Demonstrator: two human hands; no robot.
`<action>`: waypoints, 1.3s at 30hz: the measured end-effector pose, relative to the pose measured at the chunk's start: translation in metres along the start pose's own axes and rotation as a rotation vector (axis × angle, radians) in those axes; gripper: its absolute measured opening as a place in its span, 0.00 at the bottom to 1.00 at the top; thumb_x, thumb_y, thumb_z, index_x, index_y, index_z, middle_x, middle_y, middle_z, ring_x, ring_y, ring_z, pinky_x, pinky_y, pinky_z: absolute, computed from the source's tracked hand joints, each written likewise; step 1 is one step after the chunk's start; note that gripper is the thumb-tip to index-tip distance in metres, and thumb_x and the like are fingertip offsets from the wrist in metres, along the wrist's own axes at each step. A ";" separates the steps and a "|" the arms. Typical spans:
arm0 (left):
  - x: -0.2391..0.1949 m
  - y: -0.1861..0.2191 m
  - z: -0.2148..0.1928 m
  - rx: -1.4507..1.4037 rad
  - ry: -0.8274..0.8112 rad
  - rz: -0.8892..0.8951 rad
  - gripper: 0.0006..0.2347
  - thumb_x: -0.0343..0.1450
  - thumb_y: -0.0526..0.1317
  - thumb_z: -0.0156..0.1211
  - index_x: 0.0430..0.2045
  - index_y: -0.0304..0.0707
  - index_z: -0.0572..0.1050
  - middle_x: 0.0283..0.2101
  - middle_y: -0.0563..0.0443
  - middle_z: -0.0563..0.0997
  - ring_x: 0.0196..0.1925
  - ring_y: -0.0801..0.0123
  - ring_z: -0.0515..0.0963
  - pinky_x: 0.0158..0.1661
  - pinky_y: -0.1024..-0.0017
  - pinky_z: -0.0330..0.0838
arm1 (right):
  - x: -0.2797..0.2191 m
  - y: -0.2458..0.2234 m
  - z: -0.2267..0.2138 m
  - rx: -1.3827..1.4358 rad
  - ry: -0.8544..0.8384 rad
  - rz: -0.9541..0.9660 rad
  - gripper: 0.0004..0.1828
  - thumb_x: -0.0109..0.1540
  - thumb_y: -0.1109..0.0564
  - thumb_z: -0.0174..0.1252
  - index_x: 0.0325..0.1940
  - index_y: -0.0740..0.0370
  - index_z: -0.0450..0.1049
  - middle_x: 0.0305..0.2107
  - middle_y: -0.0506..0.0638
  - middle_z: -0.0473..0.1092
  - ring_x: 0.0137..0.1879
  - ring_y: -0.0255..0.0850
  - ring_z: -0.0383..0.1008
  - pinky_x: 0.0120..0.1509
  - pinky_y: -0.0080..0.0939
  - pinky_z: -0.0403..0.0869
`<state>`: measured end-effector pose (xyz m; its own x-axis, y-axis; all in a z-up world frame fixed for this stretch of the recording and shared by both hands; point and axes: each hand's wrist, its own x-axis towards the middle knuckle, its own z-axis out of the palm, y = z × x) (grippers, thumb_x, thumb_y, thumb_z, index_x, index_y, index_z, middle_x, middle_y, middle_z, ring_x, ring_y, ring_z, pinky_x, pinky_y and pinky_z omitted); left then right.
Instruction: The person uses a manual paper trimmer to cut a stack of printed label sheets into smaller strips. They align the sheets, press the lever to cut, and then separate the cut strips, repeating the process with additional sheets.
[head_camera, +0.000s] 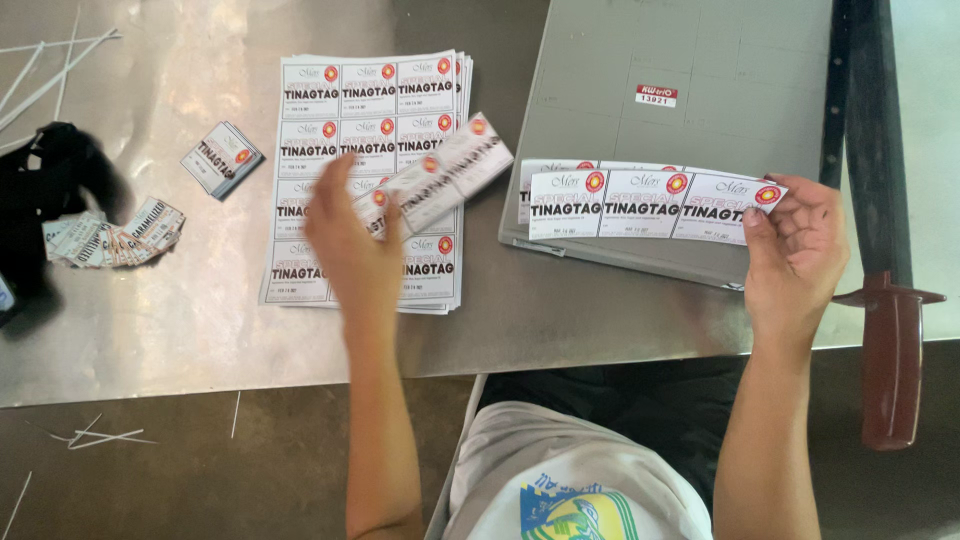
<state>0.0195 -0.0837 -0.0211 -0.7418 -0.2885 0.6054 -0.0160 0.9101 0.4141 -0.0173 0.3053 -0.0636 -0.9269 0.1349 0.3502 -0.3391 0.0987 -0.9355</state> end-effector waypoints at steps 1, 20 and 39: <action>-0.005 0.015 0.007 -0.240 -0.109 -0.013 0.26 0.72 0.37 0.67 0.64 0.34 0.64 0.65 0.39 0.72 0.69 0.48 0.67 0.66 0.53 0.59 | 0.002 -0.003 0.002 -0.023 -0.004 0.009 0.19 0.72 0.77 0.53 0.66 0.71 0.64 0.50 0.54 0.72 0.58 0.35 0.74 0.65 0.32 0.73; -0.022 0.099 0.046 -0.819 -0.494 -0.100 0.12 0.75 0.31 0.59 0.53 0.38 0.71 0.44 0.46 0.82 0.45 0.61 0.83 0.40 0.70 0.76 | -0.015 -0.003 -0.013 -0.368 -0.037 -0.139 0.12 0.72 0.69 0.60 0.59 0.69 0.69 0.49 0.56 0.72 0.53 0.36 0.73 0.62 0.35 0.71; 0.024 0.035 0.034 -0.206 -0.059 -0.061 0.09 0.81 0.40 0.59 0.55 0.45 0.72 0.23 0.51 0.79 0.24 0.65 0.77 0.30 0.65 0.65 | -0.178 -0.009 -0.113 -0.455 0.160 -0.259 0.34 0.65 0.61 0.66 0.71 0.65 0.57 0.64 0.58 0.66 0.62 0.49 0.69 0.66 0.44 0.71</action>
<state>-0.0218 -0.0483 -0.0154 -0.7820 -0.3177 0.5362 0.0705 0.8097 0.5826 0.1683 0.3915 -0.1125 -0.7740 0.1942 0.6026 -0.4168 0.5601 -0.7159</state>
